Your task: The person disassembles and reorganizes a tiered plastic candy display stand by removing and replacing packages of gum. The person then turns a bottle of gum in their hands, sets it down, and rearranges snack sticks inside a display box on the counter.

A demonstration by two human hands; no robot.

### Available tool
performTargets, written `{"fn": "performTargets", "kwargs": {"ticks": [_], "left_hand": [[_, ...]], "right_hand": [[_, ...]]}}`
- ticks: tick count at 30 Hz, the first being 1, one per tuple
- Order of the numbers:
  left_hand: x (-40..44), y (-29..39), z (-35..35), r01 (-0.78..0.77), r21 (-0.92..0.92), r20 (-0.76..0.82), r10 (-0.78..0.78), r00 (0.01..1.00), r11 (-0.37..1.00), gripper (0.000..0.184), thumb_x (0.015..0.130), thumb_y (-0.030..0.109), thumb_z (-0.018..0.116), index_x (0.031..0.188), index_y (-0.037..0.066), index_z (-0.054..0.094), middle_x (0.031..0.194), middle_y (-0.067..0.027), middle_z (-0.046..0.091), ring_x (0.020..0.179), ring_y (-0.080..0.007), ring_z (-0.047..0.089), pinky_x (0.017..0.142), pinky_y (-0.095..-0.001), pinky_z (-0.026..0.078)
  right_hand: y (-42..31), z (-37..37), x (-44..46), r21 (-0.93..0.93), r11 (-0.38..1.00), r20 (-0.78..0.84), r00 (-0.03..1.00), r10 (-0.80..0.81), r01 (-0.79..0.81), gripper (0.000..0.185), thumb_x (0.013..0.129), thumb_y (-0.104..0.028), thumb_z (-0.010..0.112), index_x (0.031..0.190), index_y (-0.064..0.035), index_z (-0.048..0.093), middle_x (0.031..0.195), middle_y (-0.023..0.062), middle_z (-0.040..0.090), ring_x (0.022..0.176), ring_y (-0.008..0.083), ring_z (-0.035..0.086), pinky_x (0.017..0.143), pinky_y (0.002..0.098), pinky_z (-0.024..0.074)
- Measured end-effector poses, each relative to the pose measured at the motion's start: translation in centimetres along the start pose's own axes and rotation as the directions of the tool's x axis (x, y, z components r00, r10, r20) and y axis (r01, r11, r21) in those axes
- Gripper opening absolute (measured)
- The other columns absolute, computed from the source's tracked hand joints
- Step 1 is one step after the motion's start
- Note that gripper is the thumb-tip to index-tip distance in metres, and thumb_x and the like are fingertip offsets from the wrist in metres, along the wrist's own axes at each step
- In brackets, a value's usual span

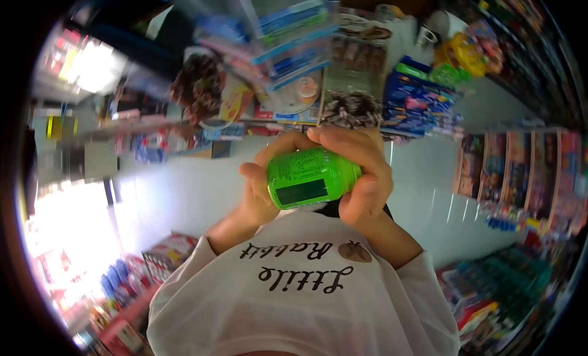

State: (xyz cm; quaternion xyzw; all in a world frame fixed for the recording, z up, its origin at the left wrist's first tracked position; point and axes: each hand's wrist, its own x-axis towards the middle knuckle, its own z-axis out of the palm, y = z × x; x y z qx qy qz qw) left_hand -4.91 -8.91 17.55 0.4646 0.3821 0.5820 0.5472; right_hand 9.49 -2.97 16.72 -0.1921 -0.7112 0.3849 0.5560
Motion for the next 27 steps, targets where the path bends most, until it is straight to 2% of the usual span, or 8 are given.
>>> {"fn": "performTargets", "kwargs": {"ticks": [2, 3, 9, 16, 20, 23, 26, 27], "left_hand": [[1.2, -0.9, 0.8, 0.026, 0.01, 0.057, -0.026, 0.998, 1.0, 0.099, 0.075, 0.084, 0.025, 0.106, -0.006, 0.053, 0.093, -0.0061, 0.055, 0.084, -0.0117, 0.053, 0.073, -0.0245, 0.042], [1.8, -1.9, 1.3, 0.017, 0.018, 0.083, -0.018, 0.996, 1.0, 0.099, 0.075, 0.084, 0.026, 0.106, -0.006, 0.052, 0.093, -0.0062, 0.055, 0.084, -0.0115, 0.054, 0.073, -0.0244, 0.042], [6.0, -5.6, 10.5, 0.015, 0.06, 0.224, -0.028, 0.974, 0.998, 0.1, 0.074, 0.084, 0.029, 0.113, -0.006, 0.049, 0.094, -0.0107, 0.061, 0.085, -0.0133, 0.06, 0.07, -0.0247, 0.045], [12.0, -14.4, 29.7, -0.067, 0.056, 0.233, 0.052, 0.971, 0.996, 0.097, 0.081, 0.079, 0.026, 0.12, -0.007, 0.047, 0.094, -0.0117, 0.063, 0.084, -0.0142, 0.061, 0.072, -0.0259, 0.047], [15.9, -18.3, 40.0, -0.079, 0.061, 0.277, 0.06, 0.959, 0.995, 0.092, 0.084, 0.075, 0.033, 0.128, -0.006, 0.043, 0.098, -0.0118, 0.061, 0.087, -0.0155, 0.059, 0.078, -0.0276, 0.046], [19.4, -19.2, 45.2, -0.106, 0.112, 0.289, 0.07, 0.955, 0.988, 0.088, 0.086, 0.067, 0.045, 0.139, -0.003, 0.034, 0.106, -0.0123, 0.058, 0.094, -0.0175, 0.056, 0.084, -0.0294, 0.043], [23.4, -21.0, 48.6, -0.129, 0.173, 0.267, 0.08, 0.961, 0.976, 0.089, 0.087, 0.058, 0.055, 0.145, -0.002, 0.025, 0.113, -0.0132, 0.054, 0.1, -0.0191, 0.053, 0.089, -0.0304, 0.041], [25.0, -21.7, 49.5, -0.127, 0.171, 0.245, 0.083, 0.966, 0.977, 0.09, 0.086, 0.056, 0.058, 0.145, -0.002, 0.023, 0.115, -0.0132, 0.052, 0.102, -0.0192, 0.051, 0.09, -0.0307, 0.04]], "right_hand": [[-0.5, -1.3, -0.8, -0.031, 0.987, -0.039, 0.987, 0.158, -0.16, 0.066, 0.099, -0.05, 0.028, 0.122, 0.0064, 0.053, 0.112, 0.0209, 0.062, 0.1, 0.0221, 0.055, 0.087, 0.032, 0.0405], [-1.1, -2.1, -0.8, -0.031, 0.973, -0.033, 0.974, 0.226, -0.227, 0.072, 0.098, -0.053, 0.03, 0.134, 0.0084, 0.042, 0.124, 0.0228, 0.055, 0.109, 0.0226, 0.051, 0.093, 0.0331, 0.0378], [-1.0, -11.8, -3.5, -0.048, 0.949, -0.224, 0.929, 0.293, -0.311, 0.072, 0.099, -0.051, 0.029, 0.139, 0.0088, 0.035, 0.129, 0.0234, 0.052, 0.107, 0.0214, 0.051, 0.092, 0.0312, 0.0385], [0.0, -31.7, -8.8, -0.137, 0.94, -0.386, 0.89, 0.241, -0.313, 0.065, 0.101, -0.045, 0.027, 0.136, 0.0086, 0.039, 0.13, 0.0225, 0.053, 0.106, 0.0206, 0.052, 0.095, 0.032, 0.0387], [0.2, -44.1, -10.1, -0.267, 0.915, -0.437, 0.884, 0.166, -0.303, 0.054, 0.102, -0.033, 0.039, 0.137, 0.0085, 0.037, 0.131, 0.0226, 0.052, 0.111, 0.023, 0.057, 0.096, 0.0332, 0.0433], [0.9, -51.1, -8.9, -0.276, 0.923, -0.488, 0.867, 0.106, -0.268, 0.04, 0.095, -0.011, 0.054, 0.129, 0.0083, 0.048, 0.116, 0.0207, 0.063, 0.108, 0.0256, 0.061, 0.096, 0.0343, 0.0442], [3.2, -57.3, -7.7, -0.277, 0.931, -0.584, 0.811, 0.034, -0.238, 0.042, 0.086, 0.002, 0.063, 0.126, 0.0054, 0.052, 0.113, 0.0196, 0.064, 0.097, 0.0231, 0.064, 0.088, 0.0333, 0.0495], [4.1, -58.6, -6.1, -0.075, 0.979, -0.755, 0.652, 0.069, -0.19, 0.042, 0.081, 0.007, 0.066, 0.122, 0.0033, 0.056, 0.11, 0.018, 0.065, 0.087, 0.0202, 0.066, 0.078, 0.0298, 0.0531]]}}
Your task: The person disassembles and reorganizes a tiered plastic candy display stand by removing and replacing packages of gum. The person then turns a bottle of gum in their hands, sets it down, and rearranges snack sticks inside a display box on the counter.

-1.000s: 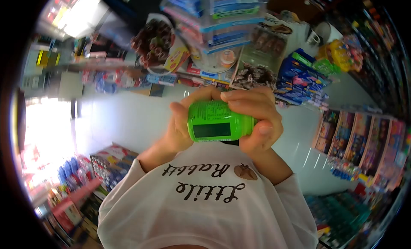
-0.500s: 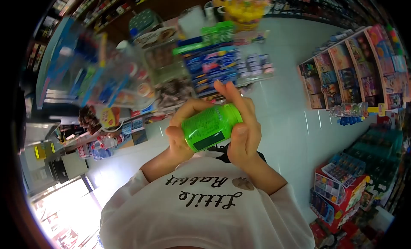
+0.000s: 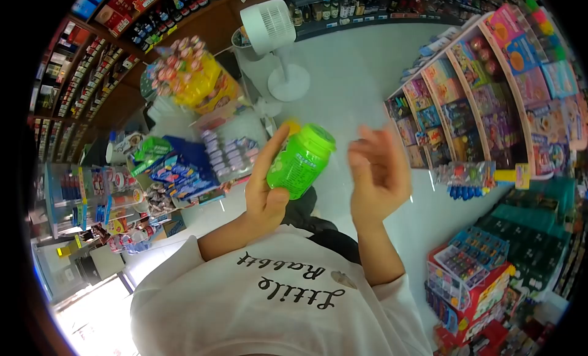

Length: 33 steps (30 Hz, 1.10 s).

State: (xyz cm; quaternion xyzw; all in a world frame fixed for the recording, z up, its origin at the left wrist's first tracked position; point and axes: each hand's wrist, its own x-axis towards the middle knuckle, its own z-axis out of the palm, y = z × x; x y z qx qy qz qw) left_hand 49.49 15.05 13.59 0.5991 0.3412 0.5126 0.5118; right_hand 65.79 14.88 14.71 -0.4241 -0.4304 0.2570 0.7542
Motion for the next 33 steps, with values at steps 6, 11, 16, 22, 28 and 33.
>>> {"fn": "performTargets", "kwargs": {"ticks": [6, 11, 16, 22, 28, 33], "left_hand": [[11.6, -7.1, 2.5, -0.074, -0.1, -0.166, 0.056, 0.984, 0.992, 0.096, 0.083, 0.051, 0.066, 0.147, -0.003, 0.018, 0.126, -0.0134, 0.044, 0.112, -0.0201, 0.045, 0.097, -0.0326, 0.035], [23.7, -9.0, 2.4, -0.161, -0.179, -0.263, 0.111, 0.958, 0.971, 0.1, 0.079, 0.022, 0.076, 0.149, 0.001, 0.008, 0.127, -0.0144, 0.041, 0.114, -0.0235, 0.045, 0.098, -0.0358, 0.036], [32.7, -10.5, 2.1, -0.281, 0.237, -0.378, 0.355, 0.855, 0.93, 0.098, 0.072, 0.002, 0.075, 0.147, 0.002, 0.012, 0.125, -0.0192, 0.041, 0.113, -0.0326, 0.045, 0.097, -0.0427, 0.038], [41.5, -14.7, 0.5, 0.007, 0.442, -0.563, 0.271, 0.781, 0.897, 0.096, 0.07, 0.001, 0.073, 0.146, 0.003, 0.014, 0.126, -0.0201, 0.04, 0.117, -0.0375, 0.04, 0.097, -0.0433, 0.039], [53.2, -19.1, -1.7, 0.311, 0.27, -0.734, -0.014, 0.679, 0.911, 0.09, 0.071, 0.007, 0.072, 0.144, 0.002, 0.021, 0.127, -0.0205, 0.047, 0.114, -0.0298, 0.053, 0.093, -0.0354, 0.043], [60.3, -20.4, -4.9, 0.393, 0.138, -0.822, -0.116, 0.558, 0.909, 0.089, 0.072, 0.009, 0.07, 0.145, 0.002, 0.02, 0.122, -0.0233, 0.051, 0.107, -0.034, 0.058, 0.089, -0.0363, 0.046]], "right_hand": [[7.7, -3.4, 13.8, 0.165, 0.985, 0.184, 0.983, 0.016, -0.046, 0.009, 0.093, -0.008, 0.057, 0.099, -0.0017, 0.054, 0.079, 0.0041, 0.056, 0.058, 0.0093, 0.052, 0.052, 0.0205, 0.0424], [10.5, 3.8, 24.8, -0.077, 0.997, 0.345, 0.937, 0.049, -0.023, 0.05, 0.093, -0.022, 0.059, 0.134, -0.001, 0.038, 0.111, 0.0122, 0.058, 0.09, 0.0135, 0.055, 0.078, 0.0253, 0.0446], [15.3, 11.1, 31.7, -0.053, 0.97, 0.773, 0.605, 0.19, -0.236, 0.092, 0.074, -0.027, 0.08, 0.142, -0.003, 0.023, 0.128, 0.0167, 0.046, 0.111, 0.0223, 0.05, 0.09, 0.035, 0.0457], [25.4, 16.8, 40.0, -0.115, 0.959, 0.9, 0.381, 0.21, -0.257, 0.055, 0.077, -0.016, 0.073, 0.123, -0.0011, 0.045, 0.103, 0.0117, 0.062, 0.089, 0.0173, 0.06, 0.079, 0.0294, 0.0493], [36.4, 22.6, 51.1, -0.228, 0.955, 0.957, 0.139, 0.256, -0.188, 0.03, 0.083, -0.027, 0.066, 0.102, -0.0044, 0.062, 0.093, 0.0108, 0.067, 0.083, 0.0237, 0.064, 0.075, 0.0327, 0.0491], [41.2, 30.1, 57.7, -0.19, 0.974, 0.976, -0.128, 0.175, -0.123, 0.025, 0.09, -0.027, 0.057, 0.102, -0.0059, 0.063, 0.09, 0.0122, 0.067, 0.08, 0.0285, 0.064, 0.071, 0.0348, 0.0487]]}}
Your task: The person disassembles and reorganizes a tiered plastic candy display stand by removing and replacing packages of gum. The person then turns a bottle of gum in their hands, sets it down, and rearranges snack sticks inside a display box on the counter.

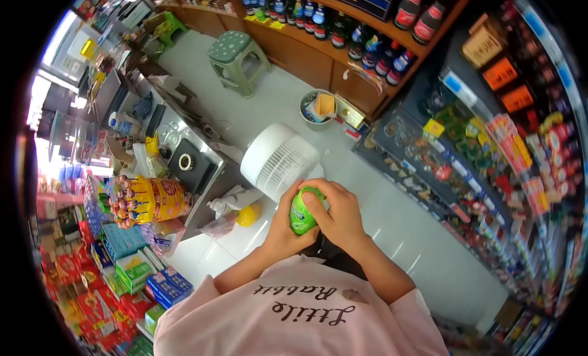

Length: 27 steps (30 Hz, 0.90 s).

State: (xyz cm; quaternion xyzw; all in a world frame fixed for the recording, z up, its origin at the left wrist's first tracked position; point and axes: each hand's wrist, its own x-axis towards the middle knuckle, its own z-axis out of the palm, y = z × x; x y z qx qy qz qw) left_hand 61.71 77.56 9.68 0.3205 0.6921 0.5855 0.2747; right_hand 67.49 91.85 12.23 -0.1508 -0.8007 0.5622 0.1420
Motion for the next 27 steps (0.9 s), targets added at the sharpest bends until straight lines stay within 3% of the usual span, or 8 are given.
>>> {"fn": "performTargets", "kwargs": {"ticks": [4, 12, 13, 17, 20, 22, 24, 27], "left_hand": [[4.2, -0.6, -0.3, 0.045, 0.018, -0.156, -0.042, 0.987, 0.999, 0.086, 0.077, 0.018, 0.072, 0.145, 0.003, 0.022, 0.129, -0.0218, 0.049, 0.113, -0.0319, 0.056, 0.093, -0.0358, 0.045], [13.7, -5.3, -3.3, -0.039, 0.104, -0.336, 0.072, 0.939, 0.994, 0.076, 0.089, 0.028, 0.061, 0.146, 0.002, 0.018, 0.121, -0.0242, 0.056, 0.111, -0.0402, 0.056, 0.092, -0.0392, 0.045], [14.5, -5.3, -3.7, 0.009, 0.029, -0.347, 0.001, 0.938, 1.0, 0.072, 0.091, 0.028, 0.057, 0.146, 0.002, 0.019, 0.123, -0.0245, 0.055, 0.113, -0.04, 0.055, 0.093, -0.0391, 0.044], [17.9, -5.6, -5.6, 0.05, 0.098, -0.543, 0.012, 0.84, 0.994, 0.056, 0.096, 0.025, 0.048, 0.142, 0.001, 0.029, 0.123, -0.0225, 0.054, 0.107, -0.0368, 0.058, 0.09, -0.0364, 0.045], [19.3, -7.3, -7.5, 0.214, 0.043, -0.639, -0.137, 0.757, 0.976, 0.044, 0.097, 0.021, 0.043, 0.136, -0.001, 0.04, 0.121, -0.0204, 0.055, 0.103, -0.0343, 0.058, 0.088, -0.0353, 0.045], [20.0, -9.5, -8.5, 0.29, 0.068, -0.701, -0.161, 0.695, 0.955, 0.039, 0.097, 0.018, 0.041, 0.13, -0.002, 0.046, 0.119, -0.0189, 0.056, 0.102, -0.0332, 0.057, 0.089, -0.0359, 0.044], [20.2, -12.2, -9.0, 0.441, 0.17, -0.759, -0.168, 0.629, 0.881, 0.036, 0.095, 0.015, 0.042, 0.126, -0.002, 0.049, 0.12, -0.0198, 0.054, 0.109, -0.0351, 0.052, 0.097, -0.0401, 0.038], [21.6, -15.1, -9.0, 0.656, 0.132, -0.856, -0.248, 0.454, 0.743, 0.039, 0.093, 0.014, 0.044, 0.128, -0.004, 0.046, 0.13, -0.0245, 0.045, 0.12, -0.0397, 0.042, 0.104, -0.0452, 0.03]], "right_hand": [[1.2, -1.5, 6.9, 0.078, 0.997, 0.207, 0.978, 0.002, -0.019, 0.028, 0.093, -0.03, 0.052, 0.103, -0.0062, 0.062, 0.093, 0.0138, 0.066, 0.082, 0.0305, 0.063, 0.071, 0.0365, 0.0485], [2.8, -2.0, 19.1, -0.201, 0.974, 0.521, 0.854, 0.012, 0.109, 0.052, 0.086, -0.042, 0.062, 0.123, -0.0073, 0.047, 0.092, 0.016, 0.063, 0.082, 0.0333, 0.062, 0.07, 0.0408, 0.0491], [3.6, -1.9, 20.5, -0.2, 0.971, 0.533, 0.846, -0.006, 0.133, 0.05, 0.084, -0.031, 0.069, 0.122, -0.005, 0.05, 0.096, 0.0124, 0.062, 0.074, 0.0232, 0.06, 0.062, 0.0325, 0.0477], [4.3, -0.9, 28.3, 0.006, 0.993, 0.675, 0.732, -0.091, 0.117, 0.048, 0.081, -0.028, 0.073, 0.116, -0.0019, 0.055, 0.103, 0.0105, 0.059, 0.081, 0.0199, 0.061, 0.07, 0.0301, 0.0503], [7.7, 0.9, 36.8, 0.027, 0.982, 0.547, 0.82, -0.169, 0.185, 0.048, 0.083, -0.027, 0.072, 0.118, -0.0006, 0.053, 0.101, 0.0078, 0.06, 0.087, 0.0148, 0.059, 0.073, 0.0285, 0.0498], [8.9, 2.4, 45.0, 0.139, 0.99, 0.498, 0.865, -0.06, -0.011, 0.047, 0.083, -0.025, 0.073, 0.117, -0.0006, 0.053, 0.099, 0.0055, 0.061, 0.089, 0.0132, 0.059, 0.076, 0.0283, 0.049], [13.1, 4.7, 55.0, 0.255, 0.958, 0.377, 0.898, -0.225, 0.133, 0.045, 0.082, -0.022, 0.074, 0.116, -0.0015, 0.053, 0.102, 0.0052, 0.062, 0.089, 0.012, 0.059, 0.076, 0.0282, 0.0488], [19.9, 8.5, 71.2, 0.034, 0.96, 0.24, 0.93, -0.279, 0.279, 0.041, 0.081, -0.015, 0.073, 0.115, -0.0043, 0.054, 0.103, 0.0054, 0.062, 0.09, 0.013, 0.06, 0.078, 0.0269, 0.0484]]}}
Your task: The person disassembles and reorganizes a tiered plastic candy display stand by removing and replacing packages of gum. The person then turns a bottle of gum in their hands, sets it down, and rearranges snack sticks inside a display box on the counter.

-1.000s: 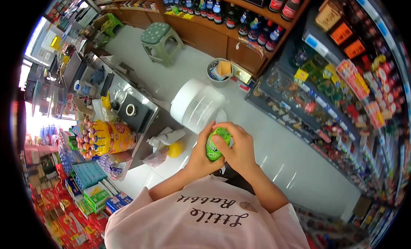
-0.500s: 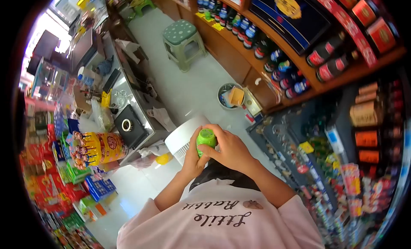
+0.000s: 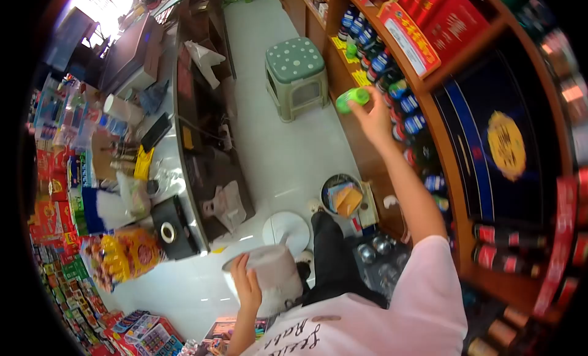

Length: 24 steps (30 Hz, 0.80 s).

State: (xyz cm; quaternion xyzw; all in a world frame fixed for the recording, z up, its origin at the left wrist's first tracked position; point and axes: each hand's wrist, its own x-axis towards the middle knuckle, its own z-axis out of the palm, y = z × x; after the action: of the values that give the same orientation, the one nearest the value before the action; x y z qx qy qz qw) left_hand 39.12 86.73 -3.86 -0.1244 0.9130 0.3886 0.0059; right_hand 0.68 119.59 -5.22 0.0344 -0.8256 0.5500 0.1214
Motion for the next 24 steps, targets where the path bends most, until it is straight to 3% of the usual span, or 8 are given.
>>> {"fn": "performTargets", "kwargs": {"ticks": [3, 5, 7, 9, 15, 19, 21, 24], "left_hand": [[0.7, -0.6, 2.2, 0.199, 0.156, -0.11, -0.183, 0.977, 0.968, 0.041, 0.092, 0.014, 0.044, 0.128, -0.006, 0.043, 0.137, -0.027, 0.037, 0.124, -0.0427, 0.037, 0.105, -0.0483, 0.027], [0.1, -2.0, 4.0, 0.329, 0.21, -0.177, -0.295, 0.939, 0.921, 0.041, 0.089, 0.013, 0.046, 0.126, -0.006, 0.045, 0.135, -0.027, 0.04, 0.122, -0.0431, 0.038, 0.105, -0.0493, 0.026], [-0.3, -2.4, 4.5, 0.337, 0.436, -0.166, -0.294, 0.941, 0.835, 0.043, 0.094, 0.02, 0.043, 0.128, -0.006, 0.045, 0.137, -0.0261, 0.039, 0.127, -0.0426, 0.034, 0.108, -0.0499, 0.023], [0.7, -1.0, 3.6, 0.475, 0.488, -0.16, -0.459, 0.874, 0.733, 0.046, 0.096, 0.027, 0.046, 0.133, -0.001, 0.046, 0.137, -0.0209, 0.044, 0.129, -0.0422, 0.037, 0.107, -0.0536, 0.027], [3.1, -0.6, 4.2, 0.437, 0.544, -0.149, -0.43, 0.891, 0.717, 0.041, 0.096, 0.025, 0.045, 0.127, -0.002, 0.05, 0.129, -0.0237, 0.05, 0.126, -0.046, 0.038, 0.106, -0.0563, 0.027], [4.6, -0.6, 4.2, 0.415, 0.539, -0.134, -0.411, 0.902, 0.733, 0.042, 0.096, 0.025, 0.046, 0.128, -0.002, 0.049, 0.128, -0.0242, 0.05, 0.127, -0.0478, 0.036, 0.104, -0.058, 0.029], [5.0, -0.7, 4.4, 0.459, 0.546, -0.127, -0.472, 0.872, 0.701, 0.042, 0.095, 0.025, 0.046, 0.129, -0.001, 0.048, 0.13, -0.0231, 0.049, 0.129, -0.0466, 0.034, 0.105, -0.0575, 0.027], [4.8, -0.5, 4.1, 0.498, 0.546, -0.105, -0.535, 0.839, 0.674, 0.043, 0.095, 0.025, 0.046, 0.131, 0.001, 0.047, 0.134, -0.0214, 0.047, 0.132, -0.0449, 0.032, 0.107, -0.0565, 0.024]], "right_hand": [[10.7, 1.0, 12.0, -0.206, 0.978, -0.103, 0.994, 0.021, -0.042, 0.042, 0.075, -0.016, 0.077, 0.113, -0.0075, 0.059, 0.105, 0.0093, 0.061, 0.091, 0.0191, 0.061, 0.078, 0.0292, 0.0489], [16.0, 1.5, 18.6, -0.448, 0.889, -0.119, 0.98, -0.16, 0.091, 0.048, 0.072, -0.016, 0.078, 0.115, -0.0088, 0.06, 0.112, 0.0132, 0.056, 0.098, 0.0281, 0.059, 0.083, 0.0345, 0.0484], [20.3, 2.9, 23.6, -0.568, 0.823, -0.195, 0.971, -0.136, 0.002, 0.049, 0.072, -0.019, 0.077, 0.117, -0.0095, 0.06, 0.113, 0.014, 0.057, 0.102, 0.0314, 0.057, 0.085, 0.0373, 0.0472], [23.6, 4.3, 27.8, -0.602, 0.797, -0.181, 0.98, -0.076, -0.05, 0.048, 0.076, -0.023, 0.074, 0.119, -0.0109, 0.059, 0.115, 0.0127, 0.058, 0.104, 0.0318, 0.057, 0.086, 0.0394, 0.0471], [27.2, 8.0, 34.2, -0.753, 0.649, -0.223, 0.97, -0.1, -0.106, 0.044, 0.085, -0.02, 0.065, 0.127, -0.0139, 0.054, 0.125, 0.012, 0.057, 0.109, 0.0315, 0.057, 0.089, 0.0413, 0.0476], [28.2, 8.6, 35.3, -0.8, 0.567, -0.203, 0.978, 0.05, -0.195, 0.041, 0.089, -0.021, 0.059, 0.129, -0.0126, 0.053, 0.127, 0.0068, 0.056, 0.107, 0.0318, 0.058, 0.087, 0.0414, 0.049], [29.4, 8.9, 35.6, -0.812, 0.57, -0.203, 0.976, -0.075, -0.125, 0.041, 0.089, -0.02, 0.058, 0.13, -0.0127, 0.052, 0.132, 0.0058, 0.053, 0.108, 0.0316, 0.058, 0.087, 0.0415, 0.0492], [28.4, 8.9, 35.0, -0.823, 0.549, -0.186, 0.982, -0.02, -0.144, 0.041, 0.09, -0.019, 0.056, 0.13, -0.0121, 0.051, 0.143, 0.0034, 0.04, 0.105, 0.0317, 0.06, 0.085, 0.0419, 0.0498]]}}
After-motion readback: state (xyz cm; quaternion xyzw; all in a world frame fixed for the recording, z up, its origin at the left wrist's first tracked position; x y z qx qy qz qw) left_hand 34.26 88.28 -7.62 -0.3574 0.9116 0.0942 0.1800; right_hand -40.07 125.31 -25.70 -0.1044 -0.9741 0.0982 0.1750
